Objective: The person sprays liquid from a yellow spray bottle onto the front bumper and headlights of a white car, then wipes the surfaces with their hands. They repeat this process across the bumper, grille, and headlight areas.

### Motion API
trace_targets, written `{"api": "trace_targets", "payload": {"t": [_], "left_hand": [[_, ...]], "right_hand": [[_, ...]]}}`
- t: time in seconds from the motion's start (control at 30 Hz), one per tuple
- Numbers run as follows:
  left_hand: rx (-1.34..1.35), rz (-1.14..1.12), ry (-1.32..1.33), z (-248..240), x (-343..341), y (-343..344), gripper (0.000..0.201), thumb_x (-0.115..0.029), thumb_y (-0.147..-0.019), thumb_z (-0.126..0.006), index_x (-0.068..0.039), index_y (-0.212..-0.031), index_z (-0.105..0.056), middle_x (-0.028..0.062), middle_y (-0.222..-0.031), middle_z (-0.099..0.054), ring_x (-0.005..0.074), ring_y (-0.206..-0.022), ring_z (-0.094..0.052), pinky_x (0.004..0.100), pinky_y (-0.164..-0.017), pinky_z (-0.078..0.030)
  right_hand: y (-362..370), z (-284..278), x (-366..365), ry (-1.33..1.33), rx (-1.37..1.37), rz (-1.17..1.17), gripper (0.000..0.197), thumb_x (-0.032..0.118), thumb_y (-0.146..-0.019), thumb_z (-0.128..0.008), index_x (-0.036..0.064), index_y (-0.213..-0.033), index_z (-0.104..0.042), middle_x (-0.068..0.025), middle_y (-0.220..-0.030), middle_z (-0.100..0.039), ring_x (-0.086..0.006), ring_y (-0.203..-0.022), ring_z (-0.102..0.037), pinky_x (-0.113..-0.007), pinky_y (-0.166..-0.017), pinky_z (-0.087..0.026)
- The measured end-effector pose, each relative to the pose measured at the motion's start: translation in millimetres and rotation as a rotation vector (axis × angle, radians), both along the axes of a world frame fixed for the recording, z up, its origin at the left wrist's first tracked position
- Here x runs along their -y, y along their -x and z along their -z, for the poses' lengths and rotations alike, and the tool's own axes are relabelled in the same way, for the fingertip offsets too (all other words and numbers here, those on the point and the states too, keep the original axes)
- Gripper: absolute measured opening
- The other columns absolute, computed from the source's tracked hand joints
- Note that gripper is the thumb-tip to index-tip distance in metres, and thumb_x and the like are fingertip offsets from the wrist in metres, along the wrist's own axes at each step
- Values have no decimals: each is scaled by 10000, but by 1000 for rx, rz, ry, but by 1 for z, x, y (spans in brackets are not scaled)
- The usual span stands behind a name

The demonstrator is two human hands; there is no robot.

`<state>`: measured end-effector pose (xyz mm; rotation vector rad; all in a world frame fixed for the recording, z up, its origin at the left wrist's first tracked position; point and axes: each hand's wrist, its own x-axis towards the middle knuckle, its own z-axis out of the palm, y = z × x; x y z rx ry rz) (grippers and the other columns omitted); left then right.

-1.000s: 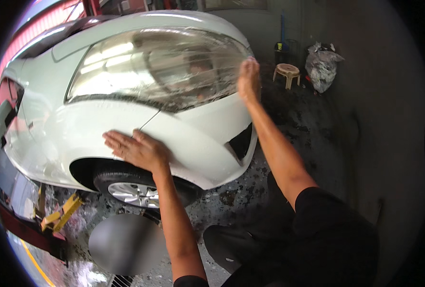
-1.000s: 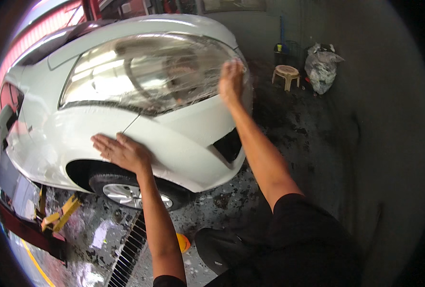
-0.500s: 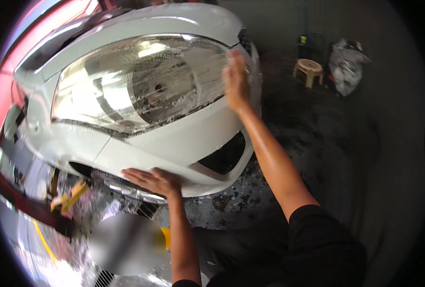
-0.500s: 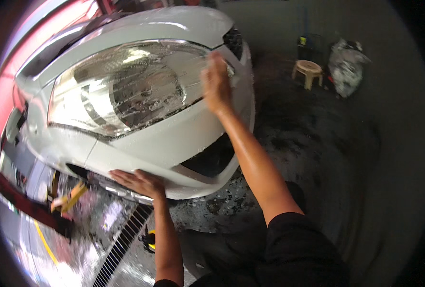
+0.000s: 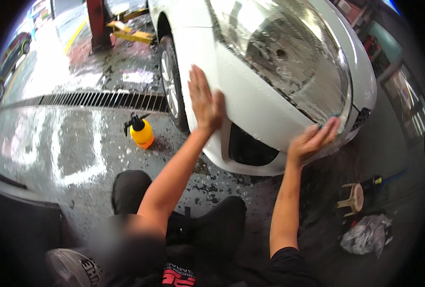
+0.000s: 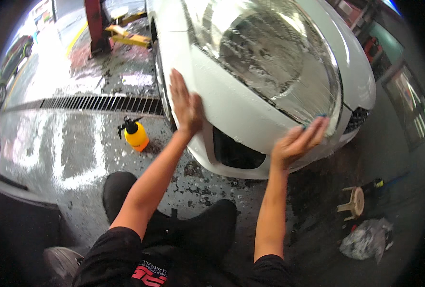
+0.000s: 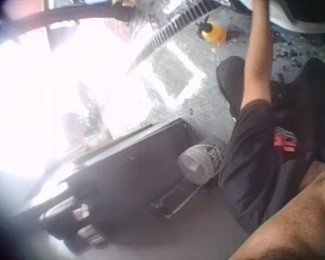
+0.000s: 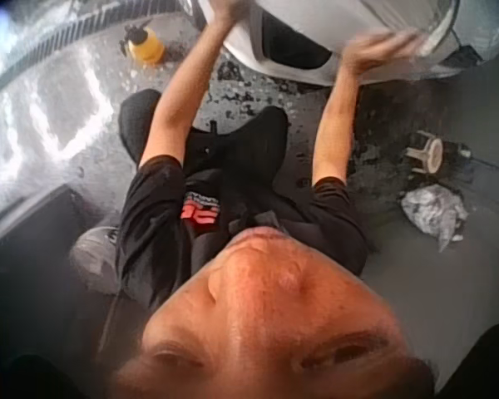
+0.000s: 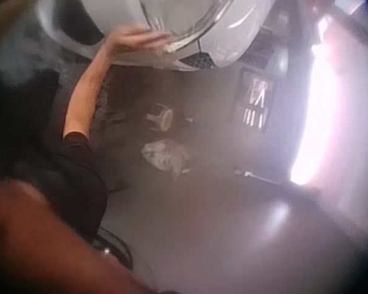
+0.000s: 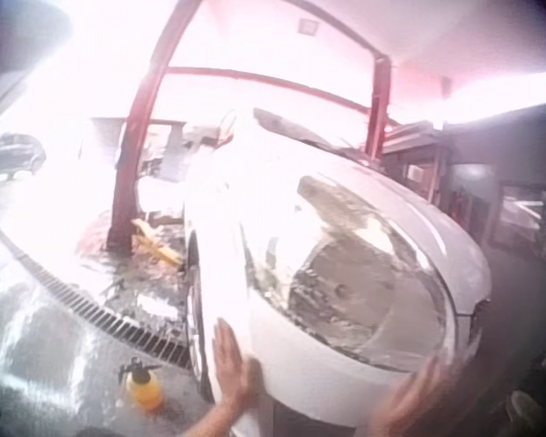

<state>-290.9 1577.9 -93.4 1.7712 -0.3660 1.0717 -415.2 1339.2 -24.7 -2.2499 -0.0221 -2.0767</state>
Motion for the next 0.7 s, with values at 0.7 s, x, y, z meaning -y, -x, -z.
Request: {"api": "trace_targets", "payload": {"t": [0.7], "left_hand": [[-709, 101, 628, 170, 32, 47, 726, -462, -1095, -275, 57, -1585, -142, 266, -1660, -104, 393, -1552, -77, 482, -1255, -90]], "right_hand": [[-142, -76, -210, 1333, -576, 200, 495, 115, -989, -478, -15, -1467, -472, -208, -1458, -549, -320, -1304, -582, -485, -1150, -406]]}}
